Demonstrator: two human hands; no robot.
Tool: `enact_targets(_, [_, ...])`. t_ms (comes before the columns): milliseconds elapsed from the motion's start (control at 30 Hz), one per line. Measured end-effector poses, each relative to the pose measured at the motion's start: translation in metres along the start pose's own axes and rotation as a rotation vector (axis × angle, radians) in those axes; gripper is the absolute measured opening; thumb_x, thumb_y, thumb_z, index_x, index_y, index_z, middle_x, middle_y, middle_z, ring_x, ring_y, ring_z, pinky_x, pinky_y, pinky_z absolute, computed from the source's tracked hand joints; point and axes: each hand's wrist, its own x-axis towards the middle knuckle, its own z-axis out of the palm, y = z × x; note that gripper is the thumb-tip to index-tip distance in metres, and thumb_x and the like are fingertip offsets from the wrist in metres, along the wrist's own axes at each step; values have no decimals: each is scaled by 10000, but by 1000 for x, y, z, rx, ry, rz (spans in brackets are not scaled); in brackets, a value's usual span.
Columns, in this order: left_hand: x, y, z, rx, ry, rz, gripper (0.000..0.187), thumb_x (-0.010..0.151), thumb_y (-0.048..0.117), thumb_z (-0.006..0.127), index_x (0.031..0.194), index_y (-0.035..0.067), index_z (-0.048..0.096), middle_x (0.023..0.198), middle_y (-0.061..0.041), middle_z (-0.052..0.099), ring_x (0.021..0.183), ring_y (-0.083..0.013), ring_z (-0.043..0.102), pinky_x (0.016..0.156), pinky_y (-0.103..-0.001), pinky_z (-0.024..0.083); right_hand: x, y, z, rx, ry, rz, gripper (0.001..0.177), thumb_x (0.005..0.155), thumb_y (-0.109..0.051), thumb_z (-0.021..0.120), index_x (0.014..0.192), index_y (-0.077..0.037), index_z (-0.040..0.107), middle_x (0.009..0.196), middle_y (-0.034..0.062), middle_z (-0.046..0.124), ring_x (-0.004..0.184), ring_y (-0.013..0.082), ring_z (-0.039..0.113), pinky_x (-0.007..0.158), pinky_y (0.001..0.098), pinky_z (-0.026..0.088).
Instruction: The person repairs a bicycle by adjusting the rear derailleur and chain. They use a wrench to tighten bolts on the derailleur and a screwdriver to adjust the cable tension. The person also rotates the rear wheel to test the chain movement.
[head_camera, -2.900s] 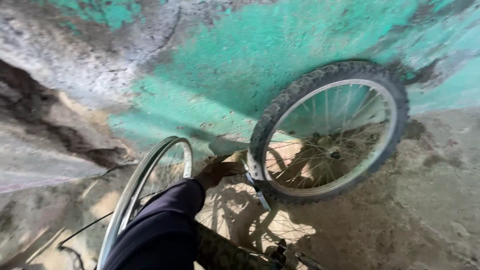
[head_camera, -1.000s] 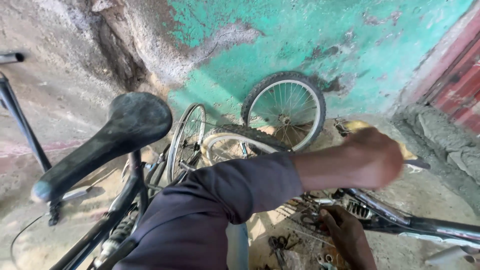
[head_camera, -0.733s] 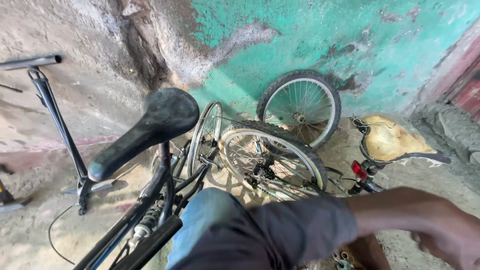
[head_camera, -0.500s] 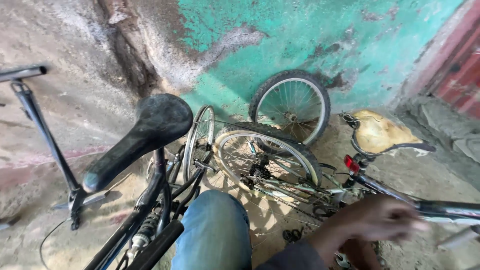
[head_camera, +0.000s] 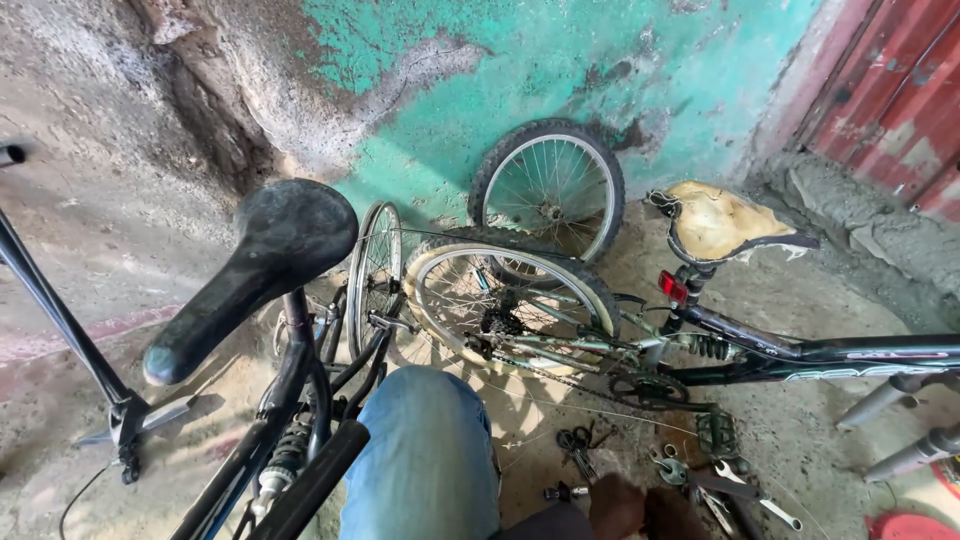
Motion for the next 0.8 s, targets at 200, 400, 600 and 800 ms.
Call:
enact_targets(200, [-11,137,-114,-444,226,-6,243,1034,279,579,902,86,643,856,-49,622,752,-202,557,735,-418,493,-91,-154,150,-324,205,-550,360,1003,-194,520,1138,98,682,822,226,715,630,298,599,555,411,460])
enact_targets(400, [-55,306,-284,-1156,402,148,171,1053,186,578,939,68,623,744,-20,578,625,-111,511,592,-298,446,-263,-262,314,-462,403,-826,277,1049,-125,532,1151,72,698,830,157,666,694,226,600,642,351,516])
enact_targets(600, [-117,380,-399,-1538,574,546,80,1020,117,614,942,112,632,789,-1,633,626,-126,640,532,-229,528,-293,-336,379,-340,138,-1222,218,1116,-101,537,1113,44,700,830,204,687,705,282,679,645,416,578])
enact_targets(800, [-128,313,-421,-1390,791,455,155,1019,110,597,1142,25,639,880,-55,553,708,-177,617,567,-300,575,-295,-368,429,-404,-163,-1207,225,1096,-85,520,1124,48,699,842,211,707,723,237,701,635,357,612])
